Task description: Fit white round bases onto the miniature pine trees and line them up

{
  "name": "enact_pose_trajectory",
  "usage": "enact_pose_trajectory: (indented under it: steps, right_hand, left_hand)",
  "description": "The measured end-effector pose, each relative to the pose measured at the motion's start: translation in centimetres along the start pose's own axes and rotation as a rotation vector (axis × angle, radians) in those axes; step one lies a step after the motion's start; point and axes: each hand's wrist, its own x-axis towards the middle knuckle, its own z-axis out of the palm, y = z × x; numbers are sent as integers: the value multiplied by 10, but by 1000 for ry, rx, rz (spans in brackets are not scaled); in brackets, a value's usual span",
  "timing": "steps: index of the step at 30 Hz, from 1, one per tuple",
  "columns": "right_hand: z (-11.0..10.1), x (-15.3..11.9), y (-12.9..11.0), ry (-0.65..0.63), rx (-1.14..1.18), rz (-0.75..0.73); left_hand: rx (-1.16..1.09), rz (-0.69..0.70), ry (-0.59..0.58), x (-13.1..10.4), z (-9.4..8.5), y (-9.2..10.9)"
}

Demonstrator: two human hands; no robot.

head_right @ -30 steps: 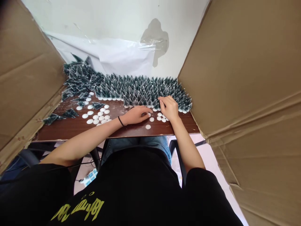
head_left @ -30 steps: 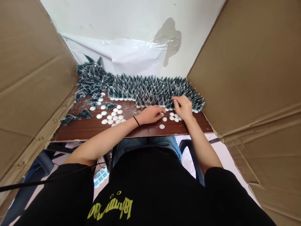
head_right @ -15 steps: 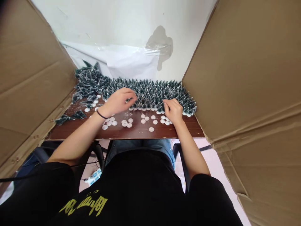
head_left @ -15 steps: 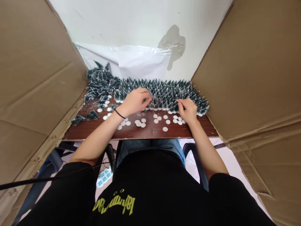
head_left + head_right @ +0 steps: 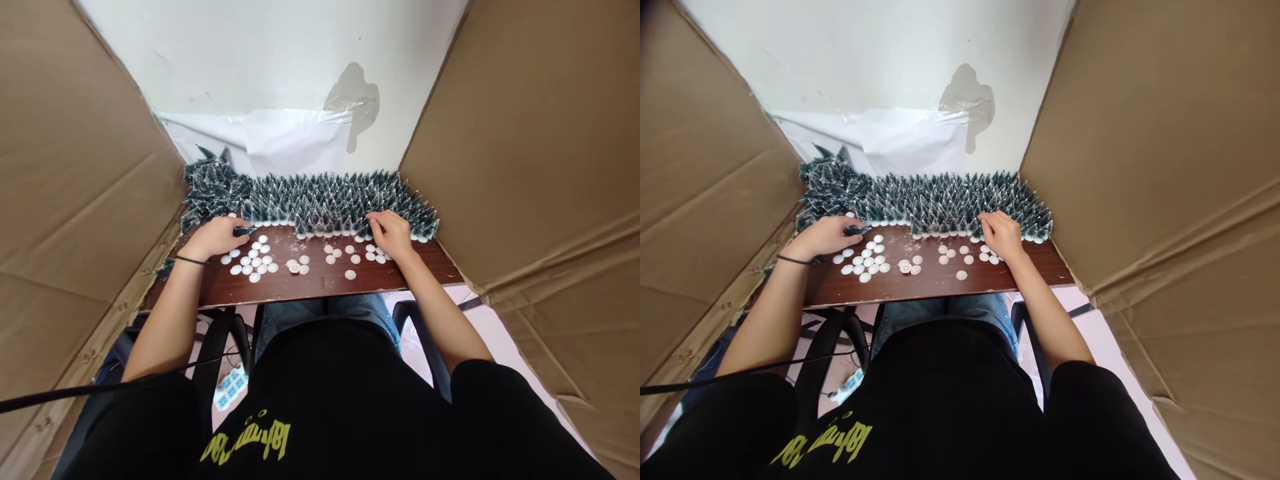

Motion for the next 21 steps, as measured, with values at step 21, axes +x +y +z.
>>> enact_pose_trajectory:
  steps: [21]
  right_hand:
    - [19,32,-55,-221,346,252]
  left_hand:
    - [-806,165,-313,28,111,143]
